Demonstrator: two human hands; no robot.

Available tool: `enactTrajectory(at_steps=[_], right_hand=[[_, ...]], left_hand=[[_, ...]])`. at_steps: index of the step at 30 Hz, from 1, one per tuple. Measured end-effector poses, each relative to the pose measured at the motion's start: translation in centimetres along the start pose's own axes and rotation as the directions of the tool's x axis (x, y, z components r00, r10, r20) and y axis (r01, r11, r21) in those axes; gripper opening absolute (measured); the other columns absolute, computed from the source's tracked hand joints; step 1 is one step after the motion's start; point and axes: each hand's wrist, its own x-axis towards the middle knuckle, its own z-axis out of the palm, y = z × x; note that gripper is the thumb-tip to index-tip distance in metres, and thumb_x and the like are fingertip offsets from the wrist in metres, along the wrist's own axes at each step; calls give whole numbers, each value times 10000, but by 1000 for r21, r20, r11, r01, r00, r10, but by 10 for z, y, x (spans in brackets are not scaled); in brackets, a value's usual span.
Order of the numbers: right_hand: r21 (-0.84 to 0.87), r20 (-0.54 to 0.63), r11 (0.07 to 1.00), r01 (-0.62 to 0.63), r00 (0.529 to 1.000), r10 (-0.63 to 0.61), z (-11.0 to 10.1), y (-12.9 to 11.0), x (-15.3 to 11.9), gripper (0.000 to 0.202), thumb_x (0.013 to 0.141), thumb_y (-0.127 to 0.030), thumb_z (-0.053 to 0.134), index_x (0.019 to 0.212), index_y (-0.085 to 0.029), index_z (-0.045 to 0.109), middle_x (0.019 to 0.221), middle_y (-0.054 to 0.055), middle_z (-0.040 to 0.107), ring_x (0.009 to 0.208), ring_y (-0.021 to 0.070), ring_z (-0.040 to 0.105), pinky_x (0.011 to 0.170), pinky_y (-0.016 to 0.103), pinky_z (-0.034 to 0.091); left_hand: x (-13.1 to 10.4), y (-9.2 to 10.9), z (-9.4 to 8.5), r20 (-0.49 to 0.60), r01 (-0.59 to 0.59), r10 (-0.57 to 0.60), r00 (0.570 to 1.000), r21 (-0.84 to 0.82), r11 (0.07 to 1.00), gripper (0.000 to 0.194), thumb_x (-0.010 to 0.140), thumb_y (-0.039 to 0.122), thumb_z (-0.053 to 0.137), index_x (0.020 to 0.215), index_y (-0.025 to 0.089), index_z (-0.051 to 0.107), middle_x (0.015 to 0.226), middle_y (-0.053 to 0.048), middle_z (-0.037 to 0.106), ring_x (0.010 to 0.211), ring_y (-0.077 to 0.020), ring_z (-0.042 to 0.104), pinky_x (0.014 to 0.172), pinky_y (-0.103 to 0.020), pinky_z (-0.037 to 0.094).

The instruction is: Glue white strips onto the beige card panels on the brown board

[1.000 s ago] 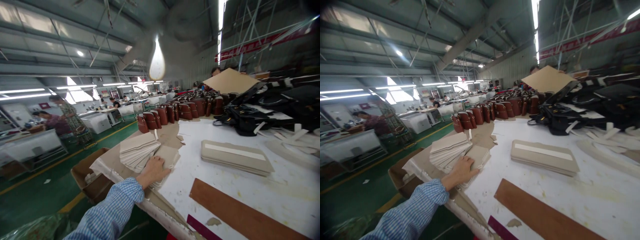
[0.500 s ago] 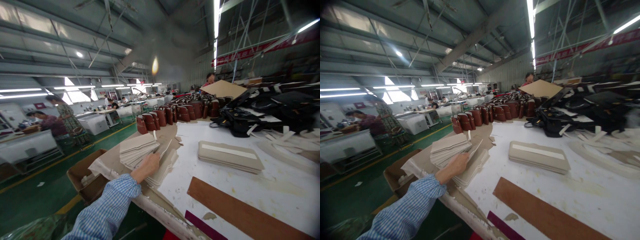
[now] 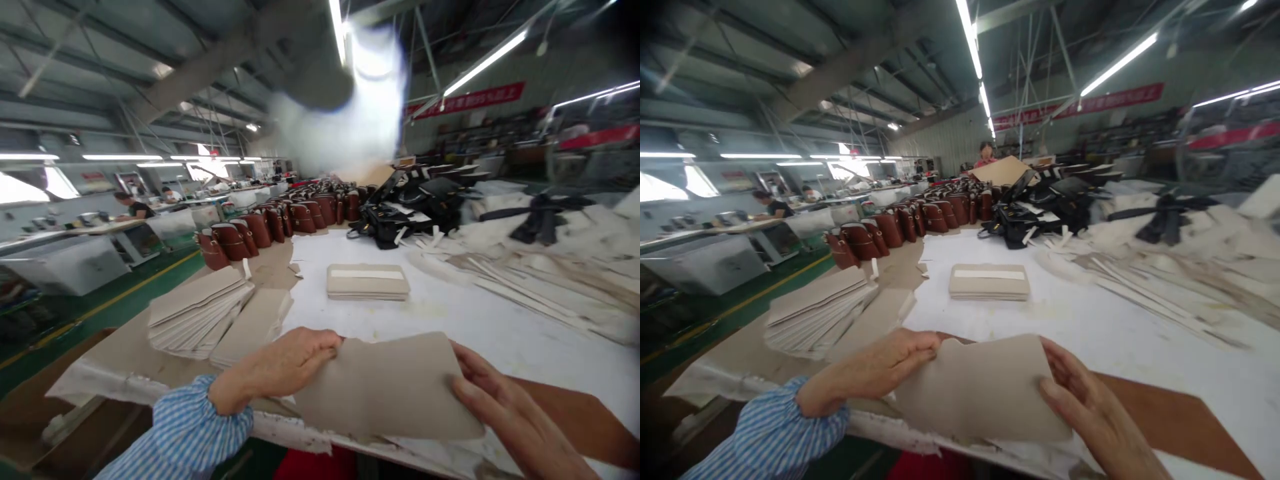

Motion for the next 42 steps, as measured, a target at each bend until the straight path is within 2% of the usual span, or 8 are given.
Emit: enactTrajectory(at_steps=[2, 4, 8, 13, 19, 27, 37, 42], right_hand=[[224, 60, 961, -160, 987, 150, 1, -3, -3, 650, 815, -756, 744, 1217, -247, 703, 1031, 100, 789, 734, 258, 725, 629, 334, 591], [262, -13, 940, -217, 973, 228, -3, 1, -5, 608, 812, -769, 744, 1104, -238, 694, 867, 53, 767, 632, 227, 672, 540, 300, 520], [64, -221, 965, -255, 939, 263, -22, 23, -9, 634, 799, -790, 688, 1084, -225, 691, 797, 32, 751, 643, 239, 666, 554, 314, 501], [-125, -303, 941, -315, 915, 266, -33, 42, -13, 634, 765, -785, 616, 1069, -237, 709, 859, 36, 784, 749, 280, 716, 651, 360, 526], [-348, -313, 882, -319, 926, 212, -30, 48, -9, 655, 759, -797, 541, 1135, -278, 677, 942, 36, 801, 890, 326, 754, 770, 420, 552], [-666, -309, 695, -272, 948, 76, -11, 58, 0, 556, 906, -629, 437, 1260, -258, 652, 876, 91, 760, 807, 414, 728, 723, 483, 492], [-745, -265, 615, -257, 961, 81, -15, 59, 9, 583, 920, -638, 349, 1240, -264, 662, 989, 105, 781, 880, 413, 737, 788, 497, 507], [-775, -283, 580, -252, 958, 38, -10, 58, 3, 498, 949, -651, 351, 1041, -289, 681, 894, 111, 753, 815, 420, 717, 730, 517, 491]], left_hand=[[16, -3, 18, 14, 0, 2, 1000, -127, 992, 254, 993, 361, 450, 855, 247, 631, 887, 9, 693, 863, -190, 643, 794, -284, 460], [26, -12, 37, 13, 50, -48, 999, -257, 965, 211, 948, 372, 516, 939, 234, 675, 936, -8, 734, 865, -198, 671, 747, -282, 486], [35, -41, 74, 41, 151, -150, 988, -471, 869, 408, 785, 309, 643, 1175, 190, 644, 1019, -52, 761, 885, -213, 722, 692, -278, 540], [42, -64, 102, -35, 181, -242, 970, -566, 804, 524, 791, 264, 576, 1300, 150, 526, 802, 26, 652, 654, -152, 645, 610, -270, 513], [51, -67, 105, -211, 187, -308, 928, -450, 873, 465, 812, 127, 592, 1274, 173, 580, 825, 30, 682, 771, -162, 681, 760, -293, 520], [56, -62, 113, -350, 297, -361, 864, -225, 928, 505, 818, 28, 604, 1282, 225, 619, 834, 31, 710, 829, -199, 695, 792, -319, 499], [60, -66, 121, -417, 311, -339, 843, -136, 941, 501, 867, 52, 609, 1340, 218, 594, 909, 17, 737, 843, -187, 720, 824, -313, 543], [60, -73, 127, -468, 256, -248, 848, -48, 965, 508, 856, 77, 582, 1345, 215, 590, 964, -21, 719, 924, -223, 718, 876, -357, 578]])
